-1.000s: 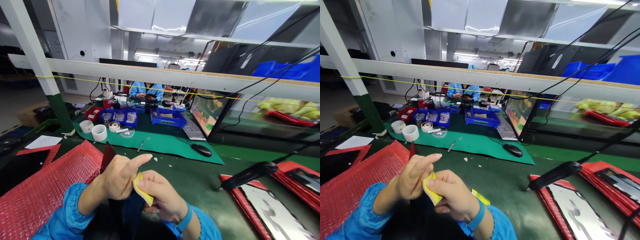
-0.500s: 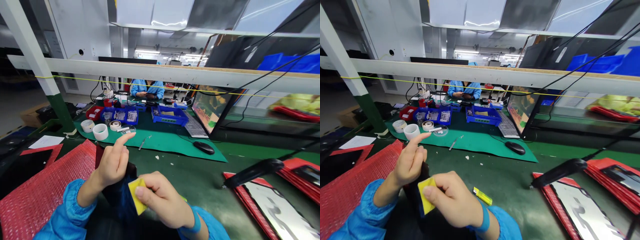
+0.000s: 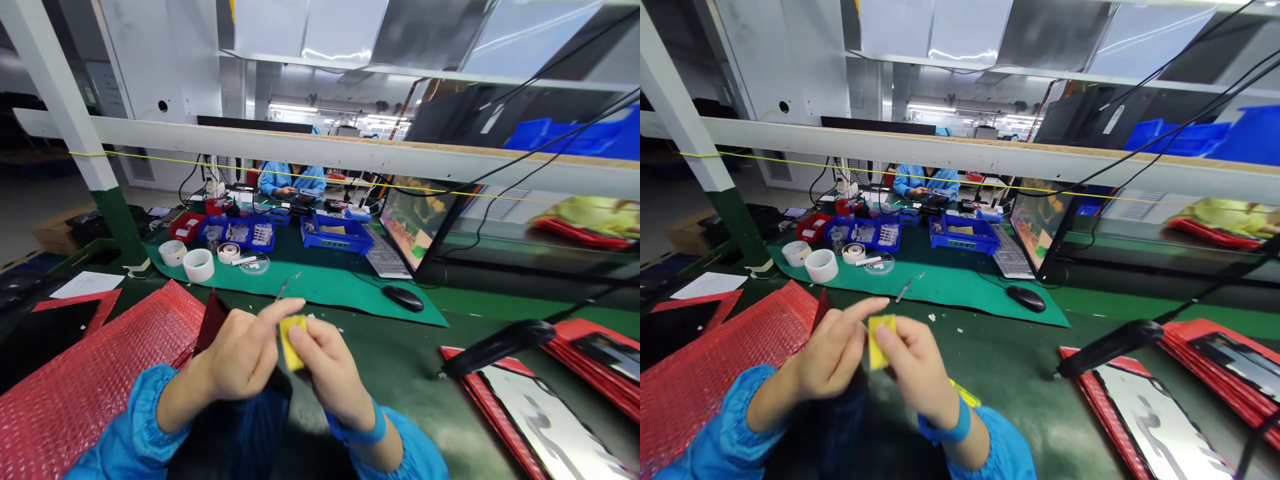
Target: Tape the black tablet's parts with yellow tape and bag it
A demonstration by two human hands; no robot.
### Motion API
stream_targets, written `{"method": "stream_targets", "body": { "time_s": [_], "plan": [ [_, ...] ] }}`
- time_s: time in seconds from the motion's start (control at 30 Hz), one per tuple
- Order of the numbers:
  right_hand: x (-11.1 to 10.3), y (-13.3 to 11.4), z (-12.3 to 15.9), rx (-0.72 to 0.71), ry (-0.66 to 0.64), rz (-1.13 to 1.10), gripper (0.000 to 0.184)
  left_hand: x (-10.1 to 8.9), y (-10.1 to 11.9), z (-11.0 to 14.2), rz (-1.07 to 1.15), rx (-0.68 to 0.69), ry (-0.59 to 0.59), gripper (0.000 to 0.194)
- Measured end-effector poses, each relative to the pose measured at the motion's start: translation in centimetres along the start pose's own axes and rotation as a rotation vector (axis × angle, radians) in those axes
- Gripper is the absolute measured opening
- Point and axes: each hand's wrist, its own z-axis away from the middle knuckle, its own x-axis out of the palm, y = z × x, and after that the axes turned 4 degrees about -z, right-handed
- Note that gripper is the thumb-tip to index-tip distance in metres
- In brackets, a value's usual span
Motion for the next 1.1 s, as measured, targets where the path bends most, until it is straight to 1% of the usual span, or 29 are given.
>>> {"method": "stream_targets", "body": {
  "time_s": [0.03, 0.07, 0.1, 0.17, 0.2, 0.23, 0.3, 0.37, 0.4, 0.43, 0.5, 0.6, 0.67, 0.73, 0.83, 0.9, 0.97, 1.03, 1.1],
  "plan": [
    [-0.3, 0.2, -0.4, 0.028, 0.008, 0.031, 0.064, 0.0, 0.2, 0.1, 0.001, 0.02, 0.0, 0.055],
    [-0.6, 0.3, -0.8, 0.052, 0.001, 0.072, 0.063, 0.0, 0.3, 0.2, 0.011, -0.002, 0.008, 0.054],
    [-1.0, 0.4, -1.2, 0.071, -0.022, 0.126, 0.062, -0.1, 0.2, 0.2, 0.024, -0.075, 0.023, 0.052],
    [-1.9, 0.7, -1.6, 0.1, -0.071, 0.265, 0.056, -0.2, 0.0, 0.0, 0.008, -0.295, 0.066, 0.046],
    [-2.4, 0.8, -1.7, 0.116, -0.076, 0.346, 0.05, -0.3, -0.2, -0.3, -0.026, -0.396, 0.079, 0.043],
    [-2.9, 1.0, -1.7, 0.135, -0.061, 0.429, 0.045, -0.4, -0.3, -0.5, -0.065, -0.466, 0.087, 0.04],
    [-3.8, 1.3, -1.7, 0.174, 0.023, 0.575, 0.034, -0.5, -0.5, -1.0, -0.135, -0.533, 0.079, 0.033],
    [-4.4, 1.3, -1.6, 0.189, 0.115, 0.666, 0.021, -0.5, -0.5, -1.2, -0.167, -0.554, 0.076, 0.027],
    [-4.6, 1.1, -1.5, 0.182, 0.146, 0.687, 0.019, -0.5, -0.4, -1.3, -0.176, -0.561, 0.082, 0.026],
    [-4.6, 0.8, -1.3, 0.166, 0.162, 0.695, 0.022, -0.4, -0.4, -1.3, -0.187, -0.569, 0.089, 0.025],
    [-4.1, -0.1, -0.5, 0.09, 0.137, 0.641, 0.032, -0.3, -0.3, -1.2, -0.208, -0.581, 0.1, 0.024],
    [-2.5, -1.4, 0.9, -0.066, 0.045, 0.458, 0.039, -0.1, -0.2, -1.0, -0.228, -0.59, 0.111, 0.023],
    [-1.6, -1.7, 1.6, -0.111, 0.043, 0.392, 0.033, -0.2, -0.1, -1.0, -0.233, -0.588, 0.111, 0.023],
    [-1.2, -1.6, 1.9, -0.128, 0.105, 0.398, 0.023, -0.5, 0.3, -0.9, -0.222, -0.57, 0.092, 0.024],
    [-1.6, -1.6, 1.8, -0.19, 0.163, 0.409, 0.021, -1.3, 1.3, -0.6, -0.086, -0.503, -0.023, 0.024],
    [-2.2, -1.9, 1.7, -0.218, 0.152, 0.442, 0.022, -1.9, 1.9, -0.3, 0.047, -0.47, -0.129, 0.023],
    [-2.6, -2.4, 1.9, -0.221, 0.128, 0.474, 0.022, -2.2, 2.3, 0.0, 0.161, -0.466, -0.201, 0.025],
    [-2.7, -2.9, 2.2, -0.21, 0.11, 0.468, 0.023, -2.2, 2.7, 0.3, 0.254, -0.492, -0.216, 0.026],
    [-2.6, -3.3, 2.4, -0.202, 0.099, 0.44, 0.025, -2.1, 3.0, 0.6, 0.326, -0.533, -0.201, 0.026]
  ]
}}
